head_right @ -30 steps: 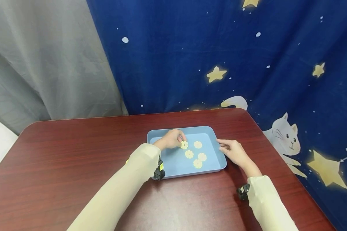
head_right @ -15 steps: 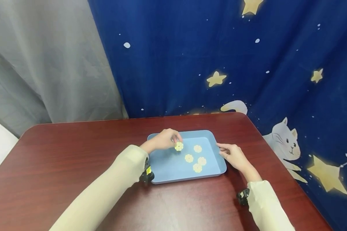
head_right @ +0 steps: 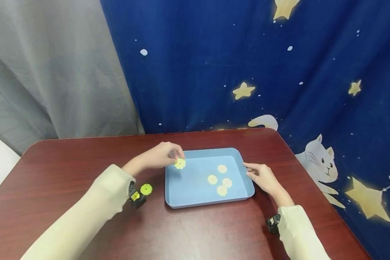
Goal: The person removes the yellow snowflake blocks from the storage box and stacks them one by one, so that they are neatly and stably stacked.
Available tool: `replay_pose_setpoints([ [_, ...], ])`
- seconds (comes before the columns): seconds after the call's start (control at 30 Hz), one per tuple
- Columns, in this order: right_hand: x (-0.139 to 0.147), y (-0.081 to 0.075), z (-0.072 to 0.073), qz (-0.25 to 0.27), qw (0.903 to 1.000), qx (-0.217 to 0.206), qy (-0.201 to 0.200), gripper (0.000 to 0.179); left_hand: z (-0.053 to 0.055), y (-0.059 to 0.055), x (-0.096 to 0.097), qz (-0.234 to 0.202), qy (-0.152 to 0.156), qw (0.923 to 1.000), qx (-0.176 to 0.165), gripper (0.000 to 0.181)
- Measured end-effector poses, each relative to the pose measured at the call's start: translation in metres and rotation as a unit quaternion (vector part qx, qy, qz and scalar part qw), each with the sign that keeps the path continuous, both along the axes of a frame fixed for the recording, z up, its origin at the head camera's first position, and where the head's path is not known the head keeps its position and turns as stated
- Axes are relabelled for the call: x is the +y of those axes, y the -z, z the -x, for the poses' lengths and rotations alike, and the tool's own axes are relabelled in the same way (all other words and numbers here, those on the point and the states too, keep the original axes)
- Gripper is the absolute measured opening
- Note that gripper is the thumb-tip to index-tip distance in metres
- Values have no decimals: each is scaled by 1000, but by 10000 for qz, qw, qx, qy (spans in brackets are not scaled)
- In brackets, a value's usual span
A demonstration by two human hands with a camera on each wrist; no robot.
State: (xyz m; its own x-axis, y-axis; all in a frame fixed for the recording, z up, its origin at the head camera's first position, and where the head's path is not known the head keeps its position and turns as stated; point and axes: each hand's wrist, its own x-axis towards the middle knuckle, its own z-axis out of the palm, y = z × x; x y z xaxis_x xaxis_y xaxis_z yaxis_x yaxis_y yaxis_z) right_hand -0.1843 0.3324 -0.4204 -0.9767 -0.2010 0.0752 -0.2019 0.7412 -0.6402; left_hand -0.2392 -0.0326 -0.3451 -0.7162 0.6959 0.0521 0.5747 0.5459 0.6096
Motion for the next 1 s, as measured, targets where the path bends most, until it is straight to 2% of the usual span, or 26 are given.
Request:
replay_pose_setpoints([
  [0.2, 1, 1, -1, 7, 10000, 56, -26, 38, -11, -3, -40, 29, 78, 9999, 127, 22],
  [0.5, 0, 0, -2, -6, 10000, 78, -20, 38, -22, 15, -88, 373, -46, 9992, -141, 22],
  [0.77, -2, 0, -3, -24, 9999, 113, 15, 38, -33, 30, -101, 177, -42, 9984, -527, 23],
  [1.0, -5, 0, -2, -71, 9999, 111, 9, 38, -37, 42, -107, 84, -25, 9979, -648, 23],
])
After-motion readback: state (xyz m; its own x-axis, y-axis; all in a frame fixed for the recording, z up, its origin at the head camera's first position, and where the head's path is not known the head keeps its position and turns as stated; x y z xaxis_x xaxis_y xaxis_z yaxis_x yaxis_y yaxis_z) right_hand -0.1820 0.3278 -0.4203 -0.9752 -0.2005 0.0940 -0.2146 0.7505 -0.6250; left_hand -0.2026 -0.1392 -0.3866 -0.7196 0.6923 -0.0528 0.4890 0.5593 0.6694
